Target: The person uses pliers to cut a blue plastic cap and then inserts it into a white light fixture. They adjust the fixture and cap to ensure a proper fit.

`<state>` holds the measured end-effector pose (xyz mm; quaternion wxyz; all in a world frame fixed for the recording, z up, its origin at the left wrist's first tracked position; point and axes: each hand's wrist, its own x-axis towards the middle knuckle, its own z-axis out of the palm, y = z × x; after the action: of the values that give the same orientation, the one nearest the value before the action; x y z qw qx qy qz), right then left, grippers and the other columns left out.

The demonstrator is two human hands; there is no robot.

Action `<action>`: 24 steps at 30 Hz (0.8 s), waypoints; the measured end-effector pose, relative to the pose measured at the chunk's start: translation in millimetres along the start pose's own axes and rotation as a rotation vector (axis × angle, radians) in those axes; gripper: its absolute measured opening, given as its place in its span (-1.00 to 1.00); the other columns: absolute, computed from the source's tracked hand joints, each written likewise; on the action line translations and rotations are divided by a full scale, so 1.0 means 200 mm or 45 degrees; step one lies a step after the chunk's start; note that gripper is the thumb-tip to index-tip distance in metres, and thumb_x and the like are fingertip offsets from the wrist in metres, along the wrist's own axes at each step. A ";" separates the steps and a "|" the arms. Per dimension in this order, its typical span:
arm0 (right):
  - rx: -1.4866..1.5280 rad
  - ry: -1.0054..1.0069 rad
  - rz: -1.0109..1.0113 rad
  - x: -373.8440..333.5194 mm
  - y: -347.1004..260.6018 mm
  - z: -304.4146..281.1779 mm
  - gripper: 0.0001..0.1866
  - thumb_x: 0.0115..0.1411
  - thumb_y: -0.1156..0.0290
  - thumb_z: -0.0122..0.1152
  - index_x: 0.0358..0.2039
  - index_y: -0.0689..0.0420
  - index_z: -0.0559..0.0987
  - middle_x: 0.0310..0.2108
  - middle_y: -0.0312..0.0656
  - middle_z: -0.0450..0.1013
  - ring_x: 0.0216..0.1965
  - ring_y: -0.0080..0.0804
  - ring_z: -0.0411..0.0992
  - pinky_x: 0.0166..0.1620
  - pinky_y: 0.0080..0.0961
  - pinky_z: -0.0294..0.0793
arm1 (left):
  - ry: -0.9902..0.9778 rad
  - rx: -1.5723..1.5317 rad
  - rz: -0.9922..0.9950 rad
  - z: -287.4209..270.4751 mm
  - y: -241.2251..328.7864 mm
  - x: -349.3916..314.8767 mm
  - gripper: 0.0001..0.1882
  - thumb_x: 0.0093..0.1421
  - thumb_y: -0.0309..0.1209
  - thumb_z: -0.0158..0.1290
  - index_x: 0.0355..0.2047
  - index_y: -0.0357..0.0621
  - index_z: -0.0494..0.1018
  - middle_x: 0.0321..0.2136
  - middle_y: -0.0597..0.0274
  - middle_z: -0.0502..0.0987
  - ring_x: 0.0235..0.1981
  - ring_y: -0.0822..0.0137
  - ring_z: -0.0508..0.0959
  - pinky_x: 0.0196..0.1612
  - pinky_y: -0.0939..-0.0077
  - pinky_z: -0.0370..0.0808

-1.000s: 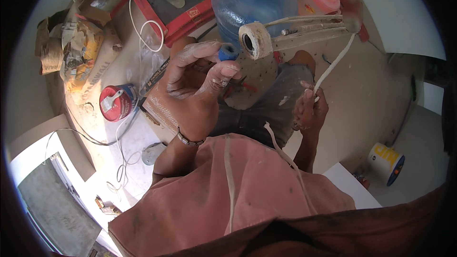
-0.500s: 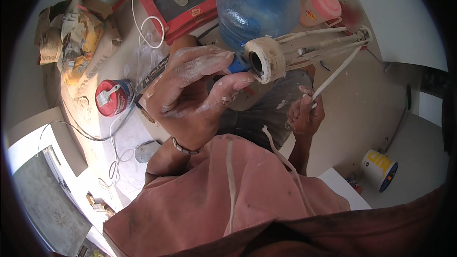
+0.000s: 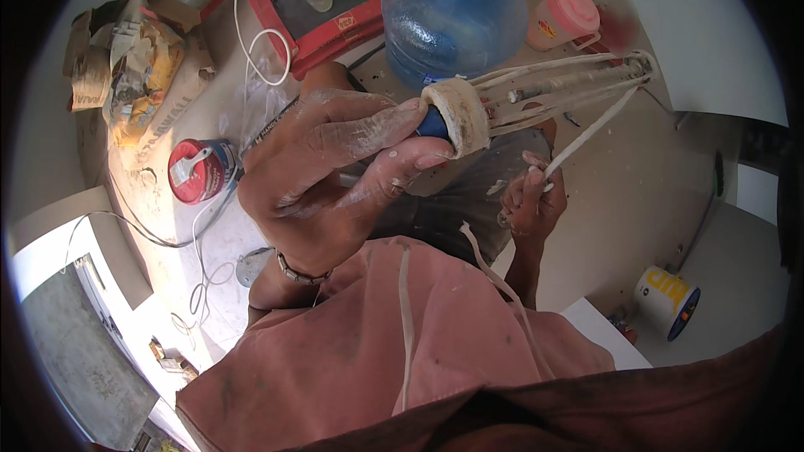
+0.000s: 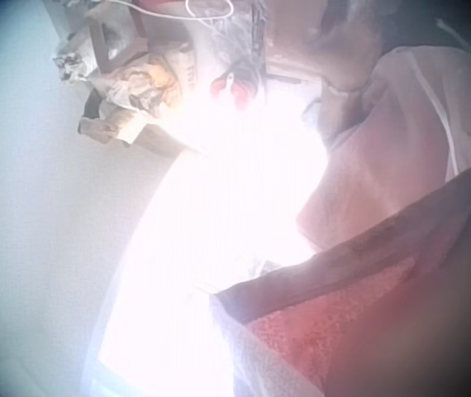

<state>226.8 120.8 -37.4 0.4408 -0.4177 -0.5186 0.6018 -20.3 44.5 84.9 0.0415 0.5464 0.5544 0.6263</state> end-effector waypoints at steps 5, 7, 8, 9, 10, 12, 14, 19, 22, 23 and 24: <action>-0.063 0.015 0.018 0.00 0.01 0.02 -0.67 0.38 0.23 0.15 -0.07 0.28 0.49 -0.67 -0.45 0.23 -0.68 -0.80 0.13 -0.63 -0.72 0.10 | -0.105 0.088 0.034 -0.04 0.05 0.00 -0.60 -0.06 -0.50 0.40 -0.16 -0.26 0.66 -0.37 0.04 0.62 -0.35 0.27 0.61 -0.33 0.48 0.50; -0.074 -0.008 0.081 0.00 0.01 0.03 -0.67 0.38 0.20 0.17 -0.08 0.24 0.50 -0.66 -0.47 0.23 -0.68 -0.80 0.14 -0.63 -0.73 0.09 | -0.152 0.064 0.062 -0.04 0.05 0.00 -0.55 -0.09 -0.58 0.39 -0.11 -0.27 0.65 -0.29 0.01 0.60 -0.32 0.24 0.61 -0.32 0.46 0.54; -0.032 -0.042 0.160 0.00 0.00 0.04 -0.68 0.38 0.20 0.17 -0.08 0.22 0.51 -0.65 -0.47 0.23 -0.68 -0.80 0.13 -0.63 -0.73 0.08 | -0.164 0.055 0.044 -0.04 0.05 0.01 -0.55 -0.08 -0.58 0.38 -0.09 -0.27 0.64 -0.26 0.00 0.60 -0.29 0.23 0.61 -0.30 0.43 0.55; 0.011 -0.079 0.247 -0.01 -0.01 0.05 -0.69 0.38 0.20 0.17 -0.08 0.19 0.51 -0.65 -0.48 0.23 -0.69 -0.80 0.12 -0.63 -0.73 0.08 | -0.154 0.050 -0.036 -0.02 0.07 -0.01 -0.58 -0.03 -0.51 0.36 -0.10 -0.27 0.64 -0.22 0.00 0.60 -0.26 0.21 0.61 -0.23 0.40 0.55; 0.064 -0.112 0.329 -0.02 -0.01 0.06 -0.71 0.38 0.20 0.17 -0.08 0.17 0.52 -0.65 -0.49 0.22 -0.69 -0.80 0.11 -0.63 -0.73 0.07 | -0.142 0.014 -0.008 -0.01 0.06 -0.01 -0.58 0.01 -0.48 0.35 -0.08 -0.25 0.63 -0.18 -0.02 0.59 -0.21 0.18 0.60 -0.17 0.35 0.55; 0.153 -0.244 0.518 -0.04 -0.02 0.08 -0.75 0.40 0.22 0.15 -0.09 0.14 0.52 -0.65 -0.49 0.21 -0.70 -0.79 0.09 -0.64 -0.71 0.05 | -0.108 -0.028 0.004 0.02 0.02 -0.01 -0.55 0.06 -0.43 0.34 0.00 -0.22 0.59 -0.08 -0.06 0.55 -0.10 0.11 0.58 -0.03 0.25 0.53; 0.268 -0.386 0.660 -0.07 -0.02 0.12 -0.77 0.41 0.23 0.12 -0.10 0.13 0.52 -0.65 -0.49 0.20 -0.70 -0.78 0.08 -0.64 -0.70 0.04 | -0.197 -0.145 0.041 0.04 -0.03 0.02 -0.44 0.11 -0.34 0.32 0.11 -0.30 0.48 0.05 -0.15 0.47 0.02 0.04 0.53 0.10 0.11 0.46; 0.516 -0.731 0.903 -0.12 -0.05 0.22 -0.74 0.44 0.19 0.06 -0.14 0.14 0.53 -0.65 -0.46 0.18 -0.66 -0.77 0.07 -0.60 -0.71 0.05 | -0.006 -0.190 0.204 0.11 -0.09 0.06 -0.37 0.04 -0.30 0.36 0.08 -0.39 0.47 -0.01 -0.14 0.54 -0.02 -0.01 0.58 0.08 0.16 0.47; 0.464 -0.817 0.879 -0.13 -0.07 0.27 -0.72 0.45 0.16 0.04 -0.15 0.13 0.53 -0.64 -0.44 0.18 -0.64 -0.77 0.06 -0.58 -0.70 0.07 | 0.004 0.000 0.316 0.10 -0.14 0.08 -0.34 0.00 -0.33 0.39 0.09 -0.37 0.46 -0.09 -0.10 0.60 -0.09 -0.01 0.60 0.01 0.24 0.50; 0.443 -0.784 0.895 -0.14 -0.08 0.29 -0.72 0.45 0.16 0.04 -0.16 0.13 0.53 -0.63 -0.45 0.18 -0.64 -0.77 0.06 -0.58 -0.69 0.06 | -0.030 0.135 0.384 0.09 -0.16 0.09 -0.32 0.00 -0.34 0.38 0.11 -0.38 0.43 -0.08 -0.10 0.59 -0.10 -0.01 0.60 0.00 0.24 0.50; 0.412 -0.745 0.912 -0.14 -0.09 0.30 -0.72 0.45 0.16 0.05 -0.17 0.12 0.52 -0.63 -0.45 0.18 -0.64 -0.77 0.06 -0.59 -0.68 0.06 | -0.008 0.195 0.380 0.09 -0.19 0.07 -0.32 0.03 -0.37 0.37 0.13 -0.39 0.41 -0.06 -0.08 0.58 -0.09 0.02 0.59 0.01 0.25 0.50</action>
<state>177.6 79.7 -11.1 0.1012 -0.3092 -0.3443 0.8807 -33.4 79.7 62.3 -0.0919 0.6263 0.5133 0.5796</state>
